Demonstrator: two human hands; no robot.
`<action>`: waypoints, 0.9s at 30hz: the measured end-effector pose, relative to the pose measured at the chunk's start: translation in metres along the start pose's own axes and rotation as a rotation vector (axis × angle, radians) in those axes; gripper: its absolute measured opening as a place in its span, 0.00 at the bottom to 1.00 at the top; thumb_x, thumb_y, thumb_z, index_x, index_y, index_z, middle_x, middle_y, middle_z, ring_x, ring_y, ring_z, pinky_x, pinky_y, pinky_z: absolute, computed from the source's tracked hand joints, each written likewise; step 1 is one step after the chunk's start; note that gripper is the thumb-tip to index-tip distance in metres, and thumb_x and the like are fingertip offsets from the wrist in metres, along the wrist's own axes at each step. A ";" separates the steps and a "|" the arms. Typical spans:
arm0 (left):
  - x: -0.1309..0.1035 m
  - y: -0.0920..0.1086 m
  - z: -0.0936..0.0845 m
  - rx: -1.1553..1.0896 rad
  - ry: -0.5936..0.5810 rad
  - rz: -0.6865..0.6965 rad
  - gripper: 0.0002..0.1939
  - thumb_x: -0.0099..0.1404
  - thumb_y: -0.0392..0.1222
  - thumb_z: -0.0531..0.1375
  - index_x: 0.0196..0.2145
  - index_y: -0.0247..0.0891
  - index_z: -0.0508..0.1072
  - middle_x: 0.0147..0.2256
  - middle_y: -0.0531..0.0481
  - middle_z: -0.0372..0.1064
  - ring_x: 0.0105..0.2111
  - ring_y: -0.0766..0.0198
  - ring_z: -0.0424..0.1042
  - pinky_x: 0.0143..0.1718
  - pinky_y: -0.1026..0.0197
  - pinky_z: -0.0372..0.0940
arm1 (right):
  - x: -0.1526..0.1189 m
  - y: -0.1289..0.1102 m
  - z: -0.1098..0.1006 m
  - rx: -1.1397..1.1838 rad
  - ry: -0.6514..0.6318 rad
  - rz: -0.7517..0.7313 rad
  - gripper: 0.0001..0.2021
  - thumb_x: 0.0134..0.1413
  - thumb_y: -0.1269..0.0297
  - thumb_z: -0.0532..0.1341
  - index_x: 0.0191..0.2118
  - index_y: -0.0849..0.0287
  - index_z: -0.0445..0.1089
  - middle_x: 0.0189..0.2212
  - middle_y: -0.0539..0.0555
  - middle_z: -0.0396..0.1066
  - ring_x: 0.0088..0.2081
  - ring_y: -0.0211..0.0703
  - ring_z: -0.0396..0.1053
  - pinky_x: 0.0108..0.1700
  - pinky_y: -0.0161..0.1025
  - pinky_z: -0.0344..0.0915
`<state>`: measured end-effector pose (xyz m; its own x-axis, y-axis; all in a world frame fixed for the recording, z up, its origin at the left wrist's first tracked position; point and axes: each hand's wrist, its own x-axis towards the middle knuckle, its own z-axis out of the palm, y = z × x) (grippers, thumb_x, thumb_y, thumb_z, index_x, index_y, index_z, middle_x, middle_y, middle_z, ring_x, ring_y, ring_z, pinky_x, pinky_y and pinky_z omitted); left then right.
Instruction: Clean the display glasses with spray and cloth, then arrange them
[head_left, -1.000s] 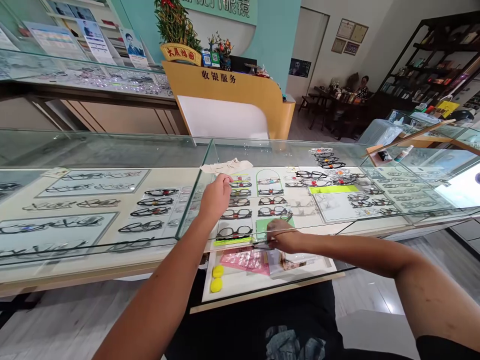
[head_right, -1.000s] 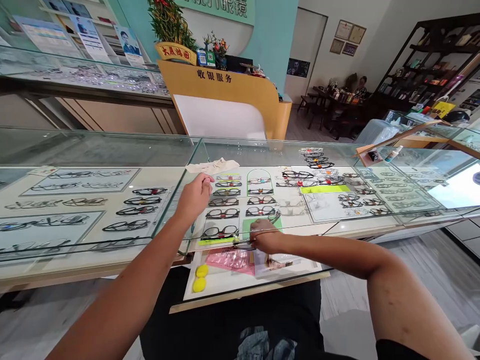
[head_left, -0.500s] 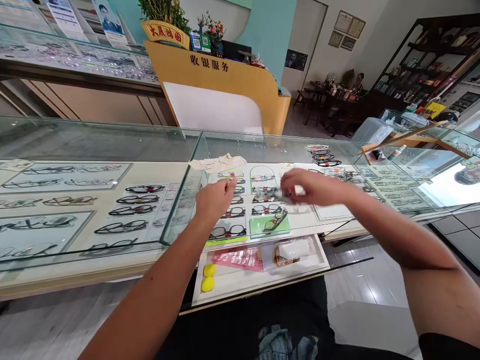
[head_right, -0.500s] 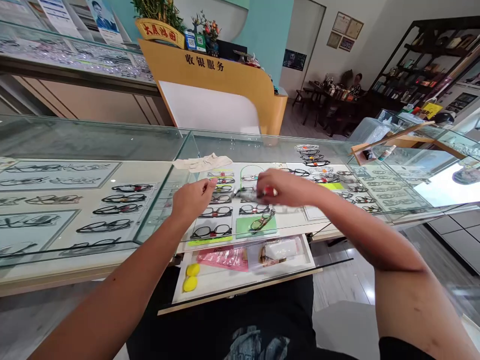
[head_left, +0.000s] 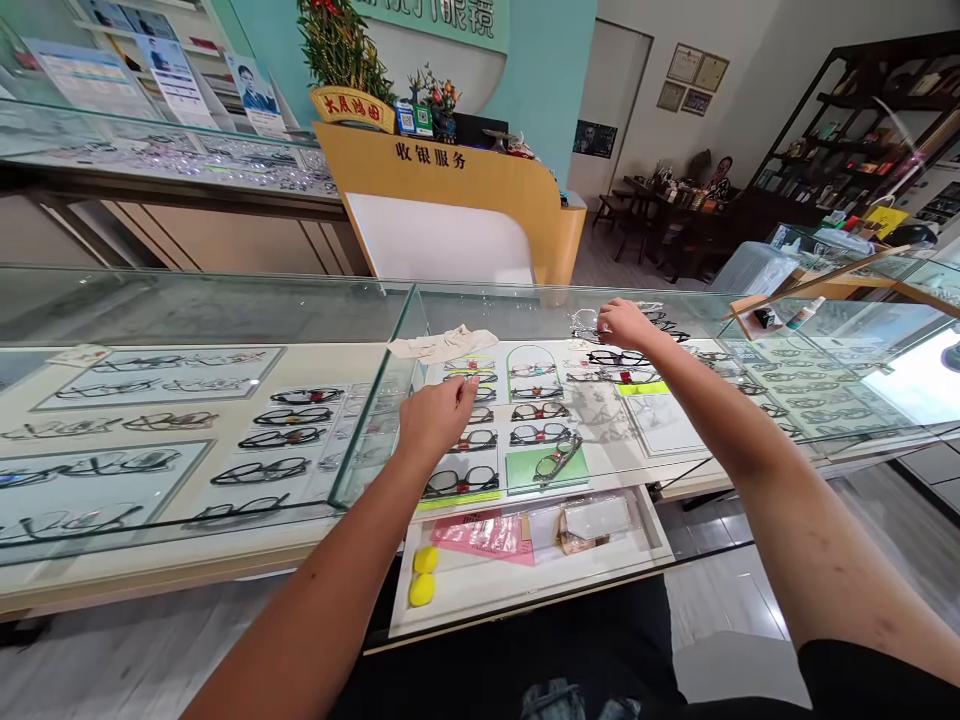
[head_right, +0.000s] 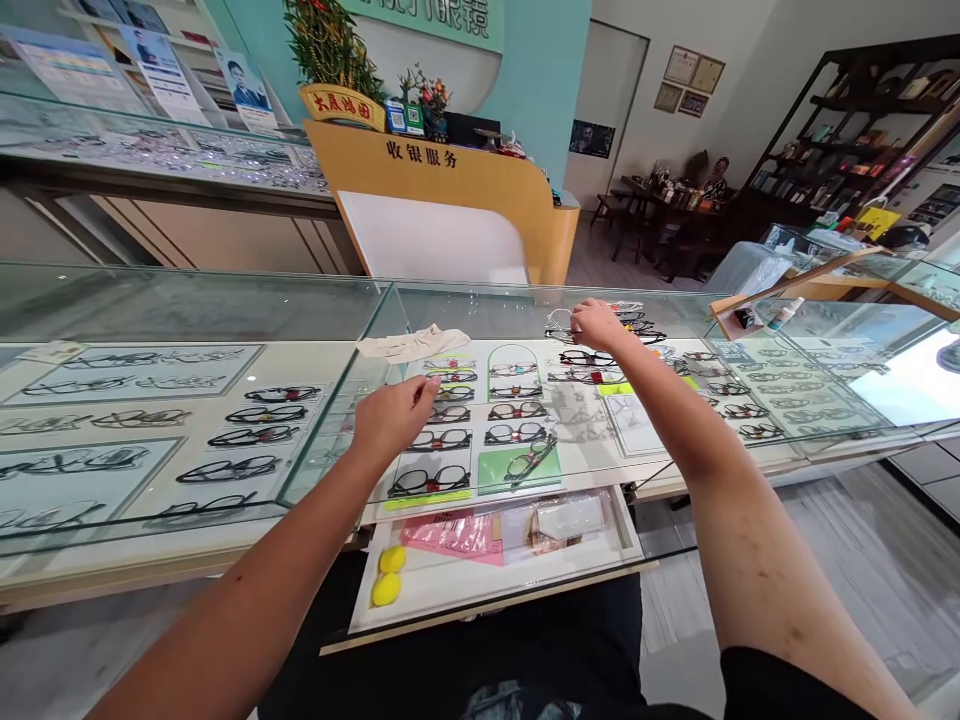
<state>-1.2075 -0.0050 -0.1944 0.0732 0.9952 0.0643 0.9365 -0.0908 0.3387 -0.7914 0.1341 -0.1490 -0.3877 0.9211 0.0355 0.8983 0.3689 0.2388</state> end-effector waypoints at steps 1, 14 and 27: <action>0.000 0.000 -0.001 0.006 -0.002 -0.005 0.27 0.82 0.62 0.42 0.32 0.43 0.63 0.30 0.45 0.76 0.35 0.50 0.76 0.33 0.55 0.48 | 0.001 0.002 0.005 -0.002 -0.004 -0.001 0.08 0.64 0.64 0.70 0.45 0.60 0.83 0.53 0.65 0.81 0.61 0.64 0.68 0.60 0.51 0.61; 0.000 0.001 -0.002 -0.004 -0.010 -0.006 0.26 0.82 0.62 0.43 0.31 0.43 0.60 0.29 0.46 0.74 0.32 0.51 0.73 0.32 0.55 0.48 | -0.003 0.013 0.018 -0.002 -0.049 0.030 0.05 0.61 0.64 0.71 0.41 0.59 0.81 0.58 0.64 0.77 0.60 0.64 0.67 0.60 0.52 0.63; 0.000 0.002 -0.002 0.010 -0.015 -0.009 0.27 0.82 0.62 0.43 0.32 0.44 0.63 0.30 0.45 0.76 0.34 0.50 0.75 0.32 0.55 0.49 | -0.001 0.016 0.009 0.033 -0.101 0.054 0.05 0.58 0.61 0.73 0.37 0.57 0.81 0.60 0.62 0.78 0.62 0.66 0.65 0.61 0.52 0.63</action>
<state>-1.2066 -0.0051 -0.1920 0.0700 0.9964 0.0468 0.9405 -0.0816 0.3299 -0.7754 0.1403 -0.1538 -0.3175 0.9469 -0.0514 0.9242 0.3211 0.2069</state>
